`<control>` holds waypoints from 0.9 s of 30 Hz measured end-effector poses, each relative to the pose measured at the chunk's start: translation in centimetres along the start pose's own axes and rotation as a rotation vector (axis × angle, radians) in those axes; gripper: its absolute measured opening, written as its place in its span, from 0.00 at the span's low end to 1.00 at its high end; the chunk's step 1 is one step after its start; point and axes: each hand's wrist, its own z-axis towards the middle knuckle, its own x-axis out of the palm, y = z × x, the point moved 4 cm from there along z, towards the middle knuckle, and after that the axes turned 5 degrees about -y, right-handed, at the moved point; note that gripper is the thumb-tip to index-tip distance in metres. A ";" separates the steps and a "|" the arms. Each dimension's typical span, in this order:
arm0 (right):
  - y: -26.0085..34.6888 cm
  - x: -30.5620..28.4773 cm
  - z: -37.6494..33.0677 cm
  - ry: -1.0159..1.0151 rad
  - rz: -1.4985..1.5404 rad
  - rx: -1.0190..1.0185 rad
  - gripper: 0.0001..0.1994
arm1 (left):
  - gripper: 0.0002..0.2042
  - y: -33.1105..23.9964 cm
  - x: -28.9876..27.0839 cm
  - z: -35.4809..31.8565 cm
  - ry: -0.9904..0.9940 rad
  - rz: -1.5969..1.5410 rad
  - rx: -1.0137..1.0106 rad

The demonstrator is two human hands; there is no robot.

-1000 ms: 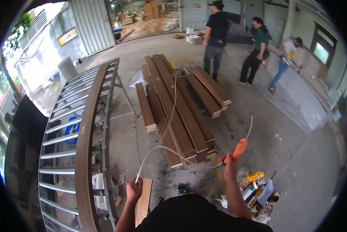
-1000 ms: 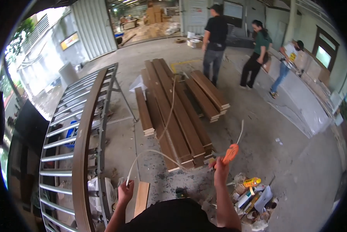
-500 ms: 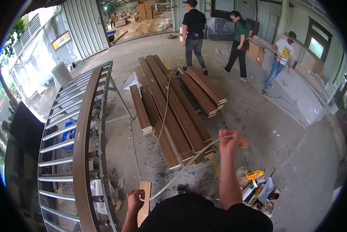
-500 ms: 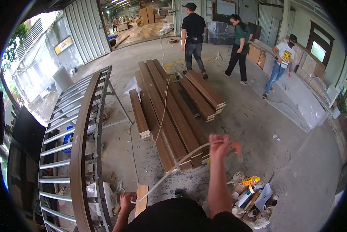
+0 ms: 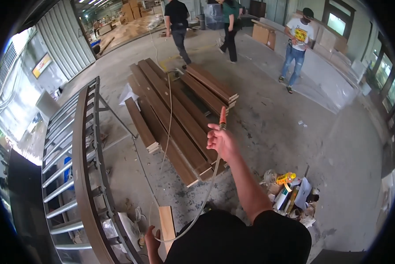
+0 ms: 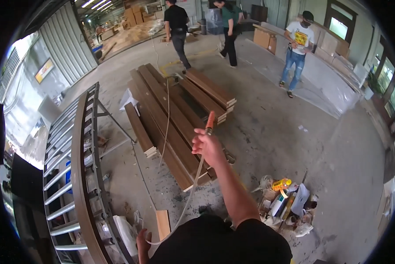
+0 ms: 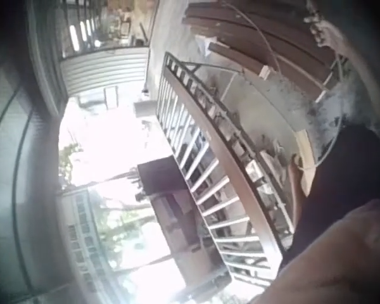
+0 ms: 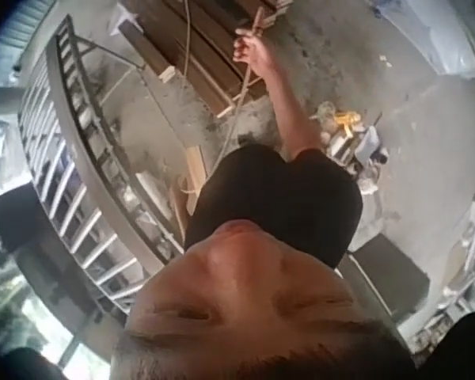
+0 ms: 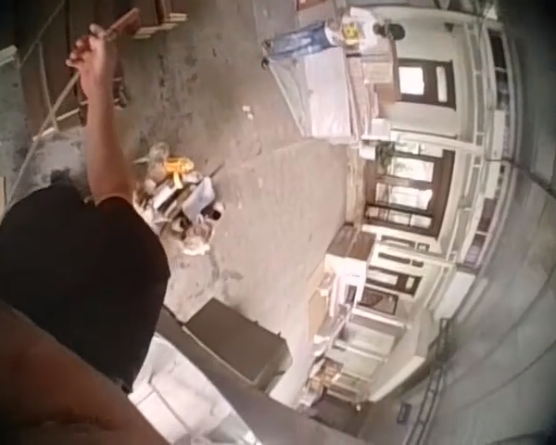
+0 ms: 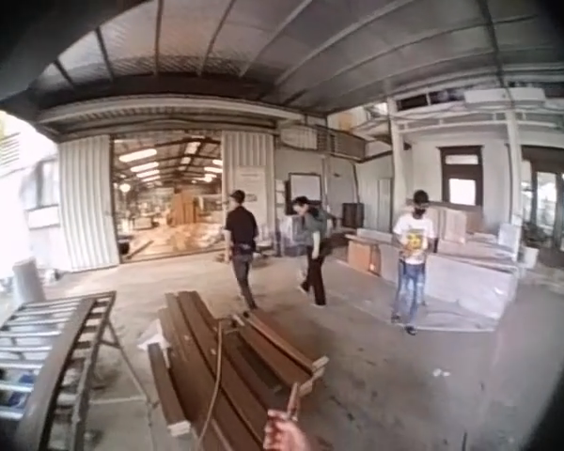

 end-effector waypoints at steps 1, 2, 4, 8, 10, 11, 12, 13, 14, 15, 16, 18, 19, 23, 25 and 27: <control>0.2 1.0 -0.3 0.043 0.012 -0.007 0.20 | 0.15 0.3 -0.2 -0.2 -0.073 -0.012 -0.009; 0.2 1.7 -0.4 0.092 0.024 -0.011 0.21 | 0.15 0.7 -0.1 0.1 -0.072 -0.006 -0.018; 0.1 1.4 0.0 0.097 -0.005 -0.038 0.21 | 0.13 2.3 -0.6 0.6 -0.128 -0.089 -0.097; -2.2 -0.1 1.7 -0.050 -0.118 0.023 0.20 | 0.16 3.2 -3.4 1.3 -0.291 -0.084 -0.225; -4.6 -0.8 2.3 -0.080 -0.051 0.080 0.19 | 0.18 -0.7 -6.0 2.0 -0.360 -0.252 -0.347; -6.1 -1.1 2.5 -0.075 -0.012 0.124 0.17 | 0.18 -0.2 -6.1 1.5 -0.391 -0.366 -0.431; -7.8 -1.5 2.3 -0.076 0.021 0.170 0.16 | 0.19 -0.8 -6.8 1.5 -0.384 -0.238 -0.419; -9.3 -1.9 2.1 -0.080 0.019 0.204 0.15 | 0.20 -1.8 -7.2 1.7 -0.371 -0.110 -0.419; -11.0 -2.2 1.9 -0.085 0.012 0.241 0.13 | 0.20 -2.7 -7.6 1.6 -0.368 -0.116 -0.441; -12.3 -1.9 1.5 -0.108 -0.005 0.298 0.11 | 0.21 -3.6 -7.9 1.6 -0.354 -0.127 -0.456; -13.9 -1.0 1.2 -0.132 -0.027 0.357 0.09 | 0.21 -4.0 -8.2 0.9 -0.380 -0.121 -0.498; -17.6 1.3 0.6 -0.140 -0.126 0.497 0.07 | 0.20 -4.3 -8.6 -1.0 -0.437 -0.134 -0.555; -19.4 2.7 0.5 -0.094 -0.159 0.564 0.08 | 0.20 -4.7 -9.0 -1.7 -0.481 -0.133 -0.574; -25.4 7.3 -0.6 0.090 -0.309 0.622 0.07 | 0.16 -6.3 -10.8 -4.2 -0.618 -0.134 -0.607; -27.4 10.5 -1.2 0.176 -0.330 0.637 0.07 | 0.11 -6.8 -12.0 -5.0 -0.704 -0.132 -0.601; -28.6 13.0 -1.4 0.238 -0.361 0.660 0.07 | 0.11 -7.5 -13.9 -5.3 -0.758 -0.100 -0.617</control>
